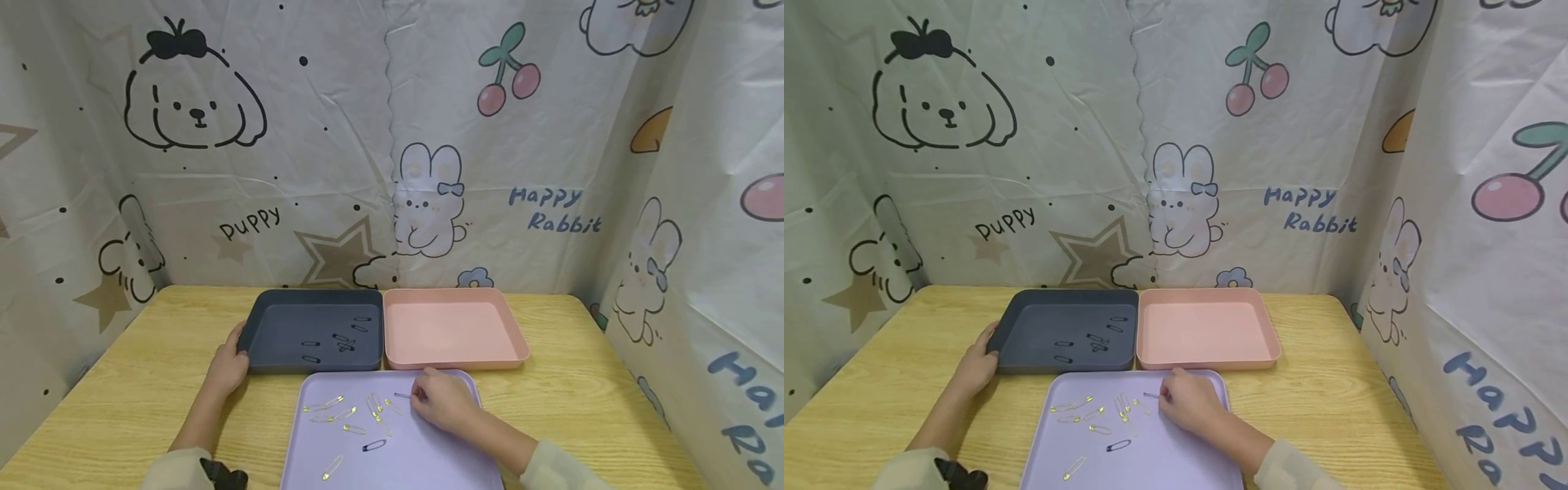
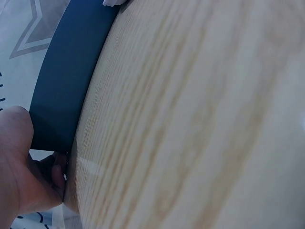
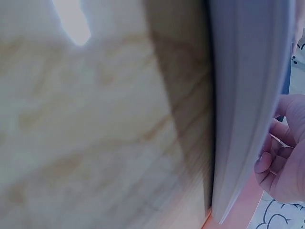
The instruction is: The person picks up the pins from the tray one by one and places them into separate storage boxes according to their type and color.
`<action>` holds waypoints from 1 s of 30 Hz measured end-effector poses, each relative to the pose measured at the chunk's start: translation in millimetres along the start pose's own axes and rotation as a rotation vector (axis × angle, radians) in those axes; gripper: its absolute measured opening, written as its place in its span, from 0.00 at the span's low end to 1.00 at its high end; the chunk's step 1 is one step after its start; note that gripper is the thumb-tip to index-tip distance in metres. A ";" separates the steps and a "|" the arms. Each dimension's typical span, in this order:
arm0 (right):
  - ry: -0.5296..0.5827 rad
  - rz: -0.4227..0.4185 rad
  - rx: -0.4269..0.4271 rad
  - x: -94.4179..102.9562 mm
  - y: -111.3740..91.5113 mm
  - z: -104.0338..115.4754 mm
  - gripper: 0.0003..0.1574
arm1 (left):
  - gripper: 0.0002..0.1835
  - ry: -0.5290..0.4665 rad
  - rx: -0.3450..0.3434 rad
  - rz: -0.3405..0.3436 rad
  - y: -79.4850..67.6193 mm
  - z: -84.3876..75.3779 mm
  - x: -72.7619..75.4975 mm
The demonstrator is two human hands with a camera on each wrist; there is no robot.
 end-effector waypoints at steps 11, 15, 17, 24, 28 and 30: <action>0.072 -0.021 -0.027 5.0 9.6 0.8 0.02 | 0.36 0.018 -0.027 -0.019 1.5 1.0 1.1; 0.086 -0.007 -0.041 8.6 15.8 3.9 0.03 | 0.36 0.016 -0.018 -0.017 1.2 2.0 0.5; 0.086 -0.003 -0.050 10.4 19.5 5.6 0.03 | 0.36 0.012 -0.013 -0.016 1.1 2.0 0.8; 0.088 -0.015 -0.050 16.0 34.4 11.9 0.03 | 0.36 0.006 0.005 -0.006 0.8 2.3 0.9; 0.099 -0.027 -0.047 19.2 44.5 15.3 0.05 | 0.35 0.011 0.004 -0.002 1.0 1.4 0.8; 0.110 -0.026 -0.053 20.3 49.3 16.9 0.04 | 0.35 0.014 0.002 0.000 0.8 0.6 0.8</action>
Point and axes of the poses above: each hand's wrist, its own y-axis towards the middle knuckle, its own x-axis out of the back of the hand, z = x × y, the point moved 8 cm from there along y, towards the middle knuckle, and after that the axes turned 7 degrees about -x, right-handed, at the moved point
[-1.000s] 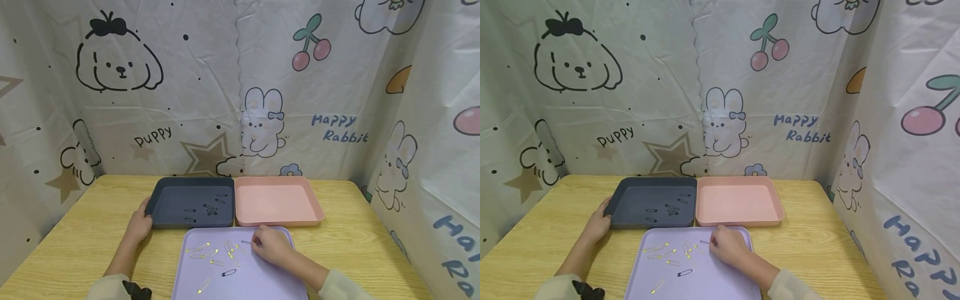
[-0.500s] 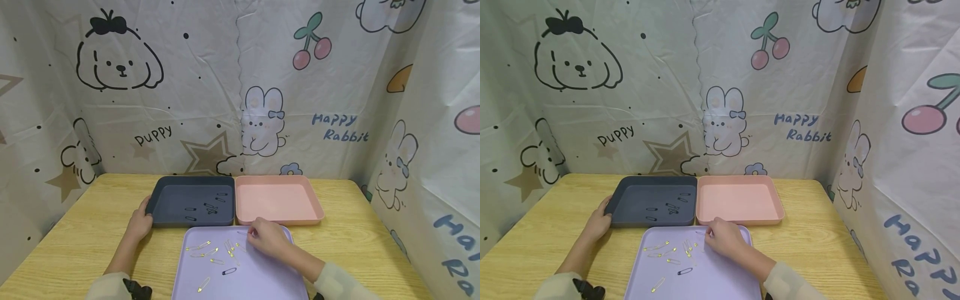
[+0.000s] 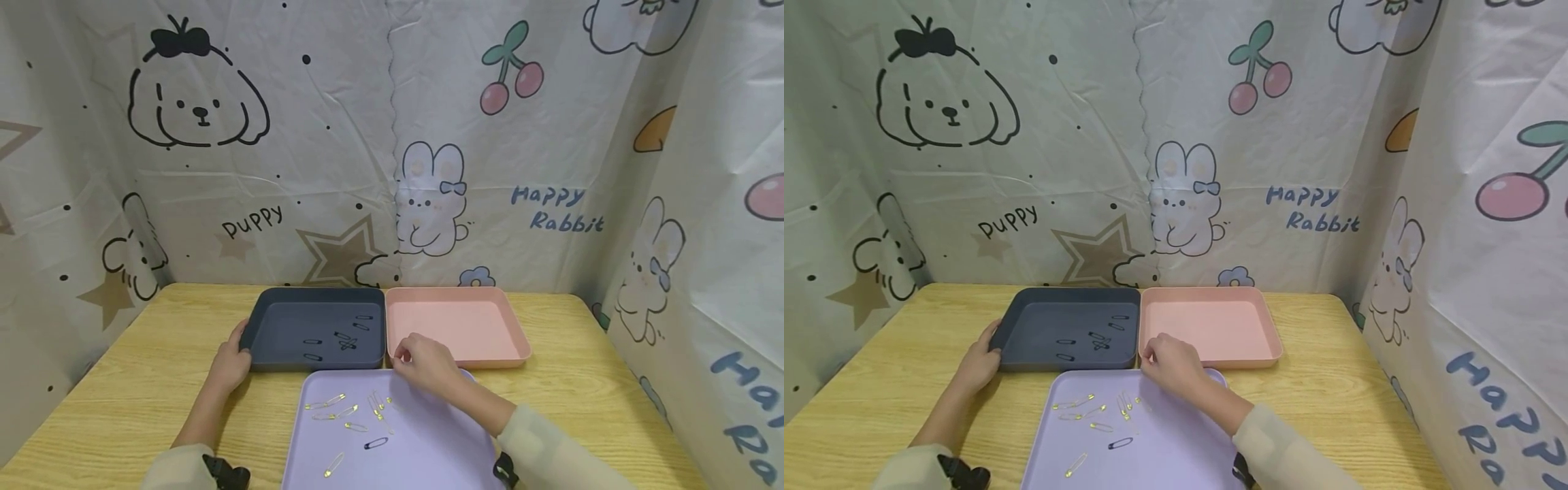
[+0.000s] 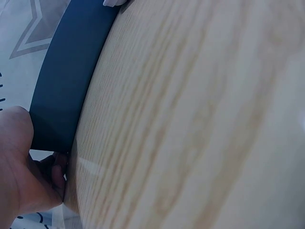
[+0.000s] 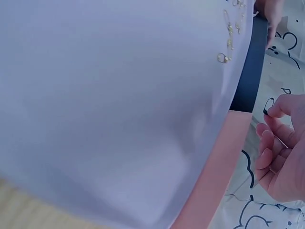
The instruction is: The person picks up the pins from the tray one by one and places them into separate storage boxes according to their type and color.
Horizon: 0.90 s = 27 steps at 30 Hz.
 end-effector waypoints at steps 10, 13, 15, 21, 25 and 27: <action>0.022 0.019 -0.023 1.2 21.4 13.4 0.04 | 0.35 -0.002 -0.004 -0.014 0.1 1.4 1.0; 0.029 0.025 -0.024 1.5 27.4 18.0 0.05 | 0.36 -0.010 -0.007 -0.007 -0.1 0.1 0.2; 0.030 0.031 -0.023 1.0 31.3 20.3 0.05 | 0.36 -0.013 -0.005 0.000 -0.2 -0.7 -0.6; -0.018 0.013 0.016 1.4 45.2 29.3 0.06 | 0.36 -0.012 0.004 0.003 -1.2 -0.7 -0.5; -0.044 0.002 0.021 1.5 54.2 34.0 0.06 | 0.36 -0.012 0.001 0.001 -1.6 -1.1 0.0; -0.036 0.003 0.019 1.3 58.3 35.7 0.06 | 0.36 -0.006 -0.002 -0.002 -1.3 -1.5 0.5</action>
Point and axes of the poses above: each hand's wrist, its own y-axis towards the middle knuckle, its own x-axis out of the back of the hand, z = x × y, the point moved 8 cm from there along y, towards the middle knuckle, and after that the axes turned 7 degrees about -x, right-handed, at the moved point
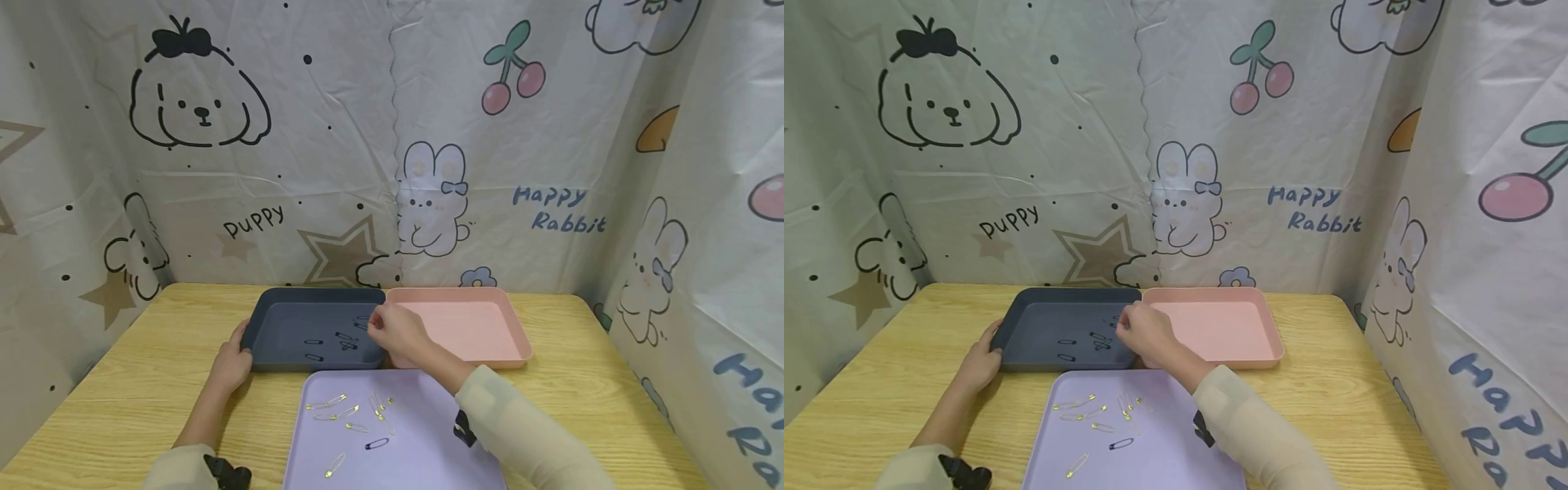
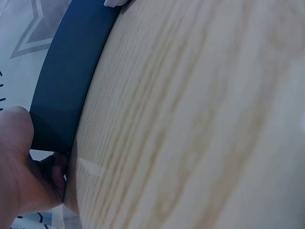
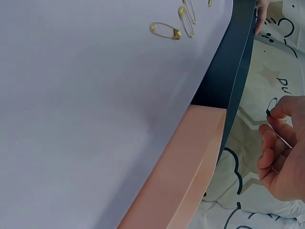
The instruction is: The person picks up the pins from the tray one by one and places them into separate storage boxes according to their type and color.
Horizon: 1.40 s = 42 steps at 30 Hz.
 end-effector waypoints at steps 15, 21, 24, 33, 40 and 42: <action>0.030 0.011 -0.010 -7.3 24.7 11.1 0.07 | 0.36 -0.007 -0.007 -0.007 0.8 -0.9 1.4; 0.035 0.022 0.005 -10.2 32.9 19.7 0.09 | 0.35 -0.009 -0.010 -0.009 0.5 -2.2 1.5; 0.030 0.030 0.009 -11.5 37.3 26.2 0.09 | 0.35 -0.009 -0.008 -0.009 0.0 -2.0 1.7; -0.017 0.069 0.016 -18.5 48.3 44.9 0.09 | 0.35 -0.014 -0.008 -0.015 0.7 1.4 2.2; -0.084 0.072 0.001 -23.8 52.2 52.2 0.10 | 0.35 -0.007 -0.018 -0.021 1.7 2.2 2.0; -0.093 0.072 -0.007 -25.3 53.5 52.6 0.10 | 0.35 -0.010 -0.016 -0.021 1.7 2.1 1.9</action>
Point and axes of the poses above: each hand's wrist, its own y-axis towards the middle knuckle, its own x-axis out of the back of the hand, z = x × y, the point moved 8 cm from there along y, towards the middle knuckle, and after that the axes turned 7 degrees about -x, right-handed, at the moved point
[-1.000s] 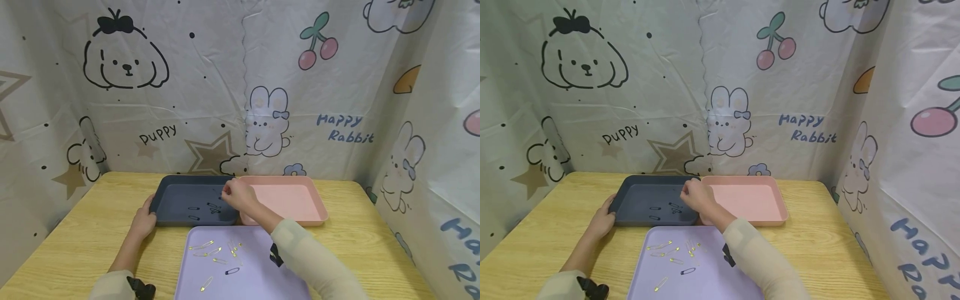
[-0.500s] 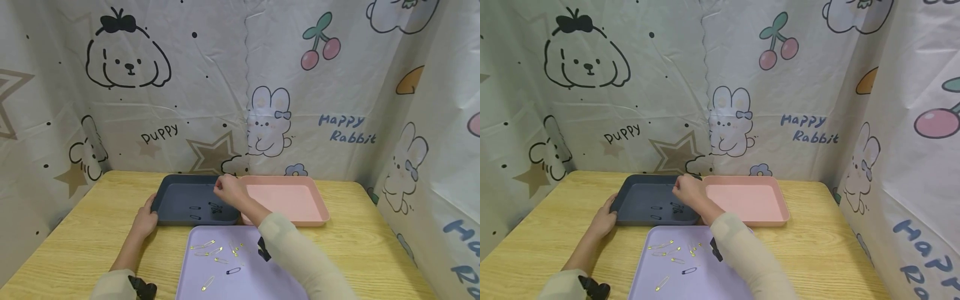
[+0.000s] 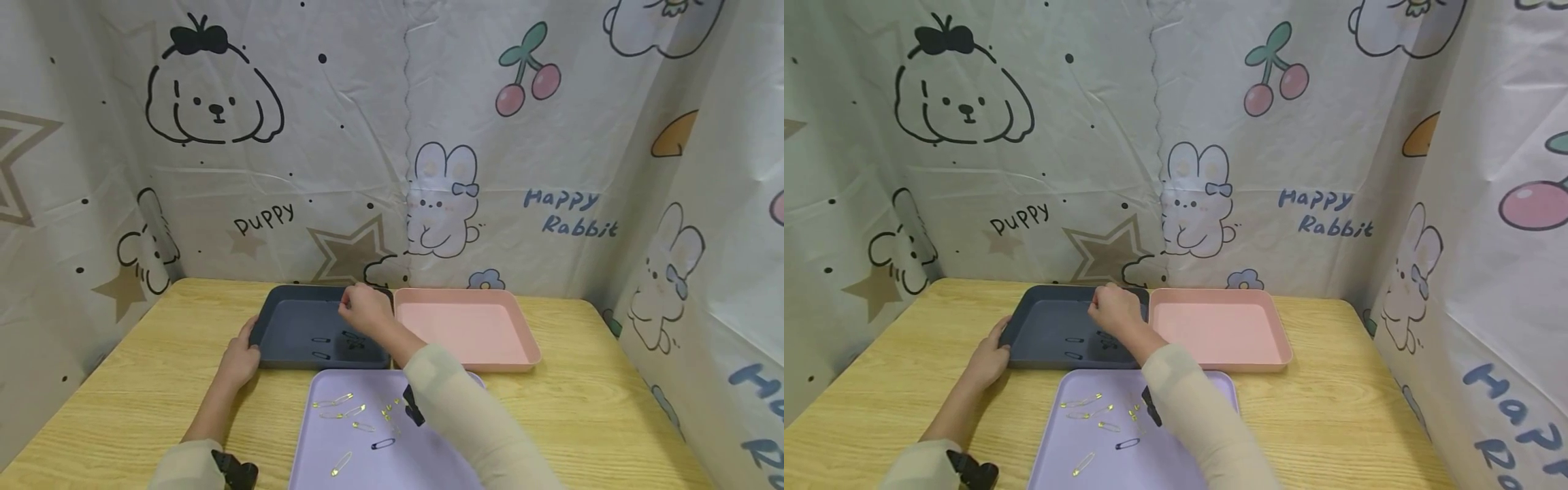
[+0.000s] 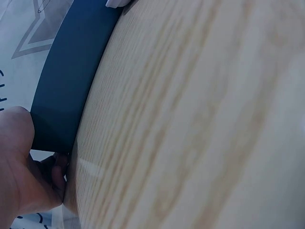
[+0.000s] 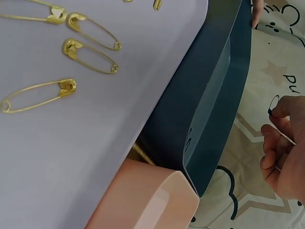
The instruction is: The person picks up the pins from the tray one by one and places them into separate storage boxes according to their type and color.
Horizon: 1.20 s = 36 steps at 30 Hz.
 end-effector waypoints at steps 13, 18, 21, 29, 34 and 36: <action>-0.012 0.041 -0.057 -16.7 4.5 -4.8 0.11 | 0.35 -0.009 0.012 0.009 -0.2 1.4 -1.0; -0.013 0.033 -0.062 -20.1 4.5 -6.7 0.11 | 0.35 -0.011 0.008 0.004 -1.9 -0.5 -0.6; -0.003 0.028 -0.069 -19.9 5.8 -7.7 0.11 | 0.35 -0.004 0.007 0.001 -1.5 -1.3 0.3; 0.035 0.060 -0.087 -23.8 6.4 -13.2 0.14 | 0.35 0.000 0.010 0.000 -0.2 0.5 0.4; 0.039 0.058 -0.086 -25.3 5.7 -20.9 0.14 | 0.35 0.005 0.014 0.002 0.0 1.6 0.0; 0.051 0.060 -0.085 -25.4 5.0 -24.1 0.14 | 0.35 0.004 0.013 0.004 -0.4 1.3 0.0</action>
Point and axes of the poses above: each hand's wrist, its own y-axis towards the middle knuckle, its own x-axis out of the back of the hand, z = x × y, the point moved 8 cm from there along y, towards the middle knuckle, and after that the axes turned 7 degrees about -x, right-handed, at the moved point
